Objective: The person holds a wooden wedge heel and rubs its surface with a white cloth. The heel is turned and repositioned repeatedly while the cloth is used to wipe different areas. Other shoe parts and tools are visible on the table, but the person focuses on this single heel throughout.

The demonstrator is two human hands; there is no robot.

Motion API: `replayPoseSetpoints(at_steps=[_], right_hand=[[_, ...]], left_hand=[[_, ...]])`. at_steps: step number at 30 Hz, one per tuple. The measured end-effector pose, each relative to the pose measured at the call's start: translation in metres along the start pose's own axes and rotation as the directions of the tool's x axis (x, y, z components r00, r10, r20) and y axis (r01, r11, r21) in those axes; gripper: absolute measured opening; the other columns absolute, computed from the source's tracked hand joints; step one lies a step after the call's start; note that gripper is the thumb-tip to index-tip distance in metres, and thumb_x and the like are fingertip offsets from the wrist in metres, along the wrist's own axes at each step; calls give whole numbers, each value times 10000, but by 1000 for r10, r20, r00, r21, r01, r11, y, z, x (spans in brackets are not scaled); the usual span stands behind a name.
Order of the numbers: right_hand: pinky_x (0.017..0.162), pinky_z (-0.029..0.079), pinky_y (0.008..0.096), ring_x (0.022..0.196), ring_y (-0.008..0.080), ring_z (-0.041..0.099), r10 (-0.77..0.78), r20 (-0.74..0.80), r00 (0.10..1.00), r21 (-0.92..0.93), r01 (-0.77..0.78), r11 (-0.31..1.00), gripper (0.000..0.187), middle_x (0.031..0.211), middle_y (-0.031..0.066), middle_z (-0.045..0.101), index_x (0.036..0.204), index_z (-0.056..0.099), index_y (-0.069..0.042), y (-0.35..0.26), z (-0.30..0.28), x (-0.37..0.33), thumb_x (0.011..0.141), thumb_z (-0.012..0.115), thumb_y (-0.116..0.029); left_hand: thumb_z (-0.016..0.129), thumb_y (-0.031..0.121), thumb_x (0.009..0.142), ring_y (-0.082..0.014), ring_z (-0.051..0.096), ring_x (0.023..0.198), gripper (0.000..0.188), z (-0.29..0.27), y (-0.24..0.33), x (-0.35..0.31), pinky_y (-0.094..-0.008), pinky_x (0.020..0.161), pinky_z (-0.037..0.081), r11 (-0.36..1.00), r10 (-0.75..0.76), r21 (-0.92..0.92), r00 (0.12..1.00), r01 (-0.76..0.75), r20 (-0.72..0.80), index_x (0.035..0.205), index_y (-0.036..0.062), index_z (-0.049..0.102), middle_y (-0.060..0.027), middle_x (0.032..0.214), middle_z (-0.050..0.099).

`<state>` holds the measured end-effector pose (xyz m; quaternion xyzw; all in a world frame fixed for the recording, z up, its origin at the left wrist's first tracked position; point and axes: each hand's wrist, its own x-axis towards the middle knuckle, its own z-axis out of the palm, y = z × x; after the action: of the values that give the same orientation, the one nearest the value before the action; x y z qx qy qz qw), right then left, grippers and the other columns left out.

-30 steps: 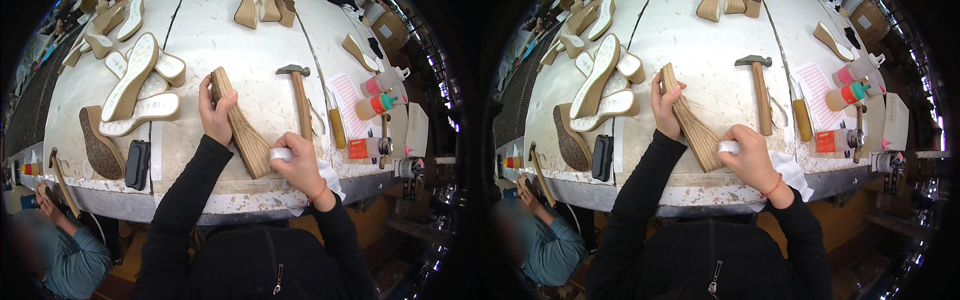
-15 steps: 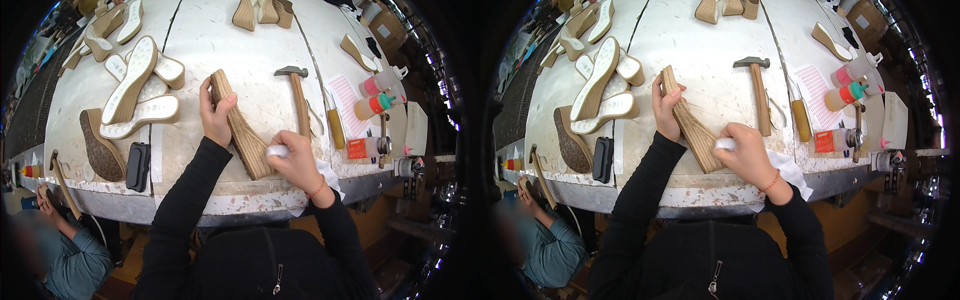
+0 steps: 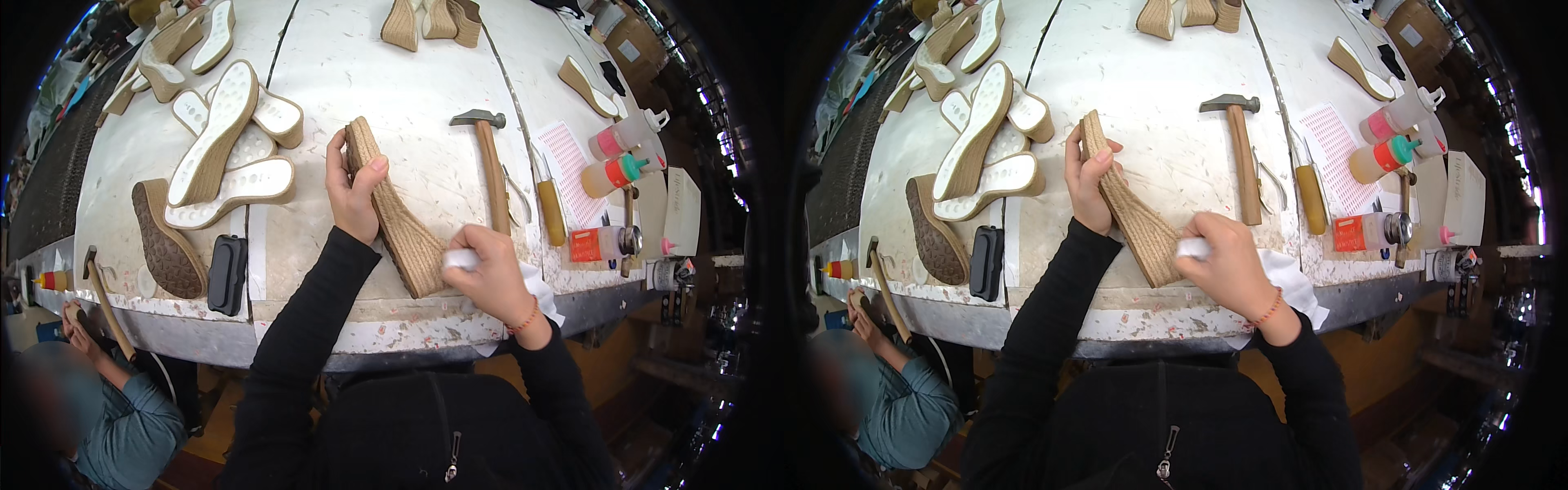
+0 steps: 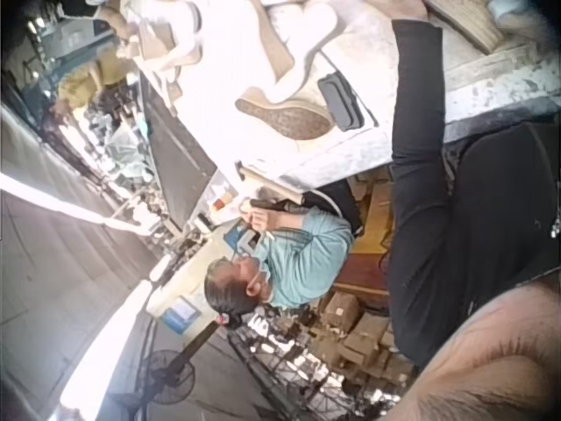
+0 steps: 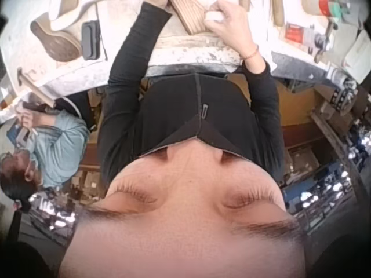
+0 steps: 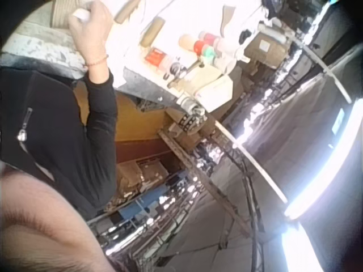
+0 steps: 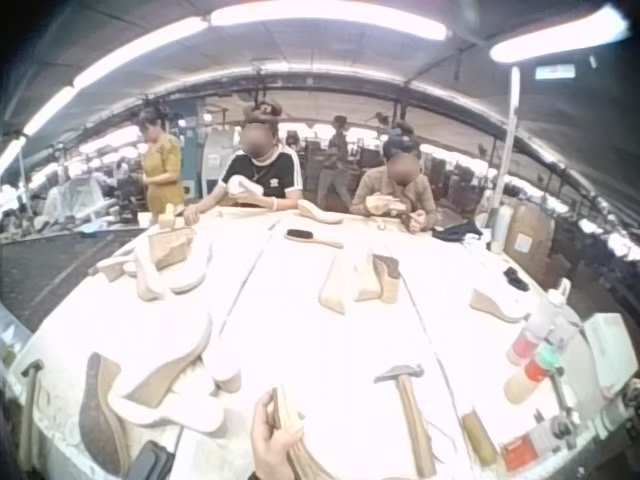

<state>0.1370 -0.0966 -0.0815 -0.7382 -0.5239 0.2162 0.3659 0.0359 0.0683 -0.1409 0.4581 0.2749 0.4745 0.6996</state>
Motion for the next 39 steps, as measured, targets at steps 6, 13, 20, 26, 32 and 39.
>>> replayPoseSetpoints(at_steps=[6,13,20,26,32,39], right_hand=[[558,445,335,588,280,562,-51,-18,999,4,51,999,141,641,142,554,710,533,5,2,8,13,666,638,-78],[565,449,361,602,316,566,-19,105,994,-32,23,999,146,677,158,559,740,532,3,2,-7,1,687,630,-92],[524,404,278,563,150,497,18,-285,958,183,36,982,107,659,55,521,844,537,-1,21,22,25,817,599,-84],[536,356,170,624,14,433,108,23,994,298,-110,948,153,801,-35,473,986,527,-18,8,-3,3,864,599,-76],[633,446,276,744,149,534,37,-62,997,-21,-39,999,254,835,73,503,1023,536,12,7,0,7,782,613,-11],[620,432,305,672,217,549,-44,22,999,-12,44,999,79,742,110,555,857,585,16,-2,3,-3,799,598,-37]], left_hand=[[649,247,759,-143,505,874,714,4,-2,-1,-256,769,423,1000,-7,-24,1000,7,-1,1321,-68,341,-113,1018,514],[575,261,776,-118,509,650,642,3,-5,3,-233,560,442,994,62,87,998,-60,-25,1311,-23,362,-107,900,552],[638,258,769,-147,492,884,707,3,0,-1,-262,786,413,1000,-7,15,1000,7,0,1324,-64,341,-118,1016,510],[612,267,779,-137,497,800,676,4,0,-1,-252,712,420,999,0,36,1000,0,0,1317,-46,349,-114,971,524],[636,263,778,-156,494,900,689,2,-3,-1,-268,809,408,1000,5,3,1000,-5,-15,1311,-64,346,-129,1019,508],[637,264,778,-160,494,909,687,3,-3,0,-269,819,406,1000,5,0,1000,-5,1,1307,-68,351,-133,1026,509]])
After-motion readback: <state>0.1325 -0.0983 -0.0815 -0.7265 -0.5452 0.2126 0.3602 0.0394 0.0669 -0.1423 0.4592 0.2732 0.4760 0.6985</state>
